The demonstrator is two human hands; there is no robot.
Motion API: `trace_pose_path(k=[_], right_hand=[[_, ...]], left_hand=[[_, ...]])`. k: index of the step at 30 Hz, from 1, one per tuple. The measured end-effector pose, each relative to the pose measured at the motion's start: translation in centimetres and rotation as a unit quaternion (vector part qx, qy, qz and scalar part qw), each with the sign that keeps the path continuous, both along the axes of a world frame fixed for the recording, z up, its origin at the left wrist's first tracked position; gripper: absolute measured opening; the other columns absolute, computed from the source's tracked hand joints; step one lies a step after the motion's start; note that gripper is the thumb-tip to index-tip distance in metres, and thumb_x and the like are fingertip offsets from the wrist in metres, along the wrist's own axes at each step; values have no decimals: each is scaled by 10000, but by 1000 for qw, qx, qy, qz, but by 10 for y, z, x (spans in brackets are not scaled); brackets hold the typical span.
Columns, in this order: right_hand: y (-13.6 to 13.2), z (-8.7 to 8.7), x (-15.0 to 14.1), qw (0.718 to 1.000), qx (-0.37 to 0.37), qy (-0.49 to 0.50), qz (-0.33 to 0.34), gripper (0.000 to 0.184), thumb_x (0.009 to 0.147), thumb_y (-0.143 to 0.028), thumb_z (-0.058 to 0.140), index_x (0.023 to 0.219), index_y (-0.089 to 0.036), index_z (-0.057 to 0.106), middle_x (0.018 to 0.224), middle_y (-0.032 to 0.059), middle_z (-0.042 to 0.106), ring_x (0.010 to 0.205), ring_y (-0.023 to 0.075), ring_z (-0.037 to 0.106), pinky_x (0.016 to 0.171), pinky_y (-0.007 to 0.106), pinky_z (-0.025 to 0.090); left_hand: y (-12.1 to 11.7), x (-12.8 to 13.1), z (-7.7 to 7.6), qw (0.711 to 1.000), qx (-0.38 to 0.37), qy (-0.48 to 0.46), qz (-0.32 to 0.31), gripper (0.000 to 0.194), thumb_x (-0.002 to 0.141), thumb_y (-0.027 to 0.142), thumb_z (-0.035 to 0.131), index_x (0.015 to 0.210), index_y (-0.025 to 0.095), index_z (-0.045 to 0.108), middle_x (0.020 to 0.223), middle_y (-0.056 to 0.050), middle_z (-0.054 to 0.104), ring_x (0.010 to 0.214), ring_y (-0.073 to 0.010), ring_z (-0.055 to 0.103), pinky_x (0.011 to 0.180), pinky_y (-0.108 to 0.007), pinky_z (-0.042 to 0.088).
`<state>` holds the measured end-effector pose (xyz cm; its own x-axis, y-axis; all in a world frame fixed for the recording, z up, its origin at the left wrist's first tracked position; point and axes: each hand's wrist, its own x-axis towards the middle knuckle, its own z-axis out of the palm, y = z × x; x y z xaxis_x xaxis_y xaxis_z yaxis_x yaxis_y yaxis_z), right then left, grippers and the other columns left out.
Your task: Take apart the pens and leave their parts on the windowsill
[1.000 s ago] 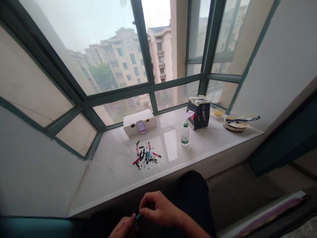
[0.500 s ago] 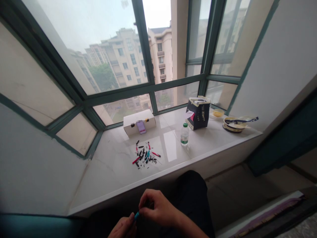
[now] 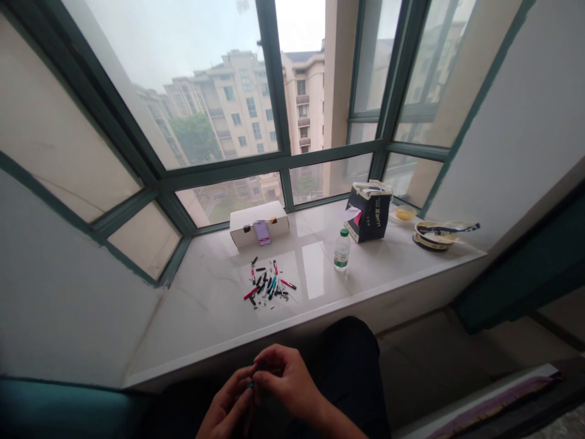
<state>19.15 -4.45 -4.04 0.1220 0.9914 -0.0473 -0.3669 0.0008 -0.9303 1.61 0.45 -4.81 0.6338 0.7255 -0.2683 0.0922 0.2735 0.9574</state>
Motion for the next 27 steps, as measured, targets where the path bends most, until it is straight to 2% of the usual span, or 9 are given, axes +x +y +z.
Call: trace_pose_path(k=[2,5,11,16,27], right_hand=[[-2,-2,-4,1000,-7,-11,-17,353,756,-412,798,985,-165,692,938,88,745,789,209,701,755,347,547],[-3,-2,-6,999,-11,-40,-32,352,767,-429,786,989,-164,716,948,100,748,851,232,702,768,345,545],[-2,6,-2,998,-2,-40,-46,305,787,-404,781,983,-180,716,970,87,743,879,224,698,783,340,557],[1,16,-1,998,-14,28,-59,343,802,-409,764,1038,-183,661,992,84,721,911,249,713,758,386,602],[6,18,-5,994,-45,63,-72,331,826,-400,741,1042,-181,620,1014,79,698,903,242,725,687,339,622]], left_hand=[[-1,0,-1,1000,9,6,15,504,801,576,668,1137,202,637,812,-34,625,557,-91,481,506,-216,350],[0,-1,0,999,18,17,30,435,802,561,674,1009,178,667,762,-25,608,614,-108,495,534,-210,357],[3,-1,15,995,71,56,44,379,825,531,658,812,152,647,694,5,542,632,-106,468,564,-203,372],[0,-2,20,995,63,51,62,378,831,535,644,799,160,607,678,19,533,589,-92,437,522,-189,326],[-1,-6,12,994,27,47,96,411,802,574,650,807,166,599,657,22,553,540,-83,420,489,-188,291]])
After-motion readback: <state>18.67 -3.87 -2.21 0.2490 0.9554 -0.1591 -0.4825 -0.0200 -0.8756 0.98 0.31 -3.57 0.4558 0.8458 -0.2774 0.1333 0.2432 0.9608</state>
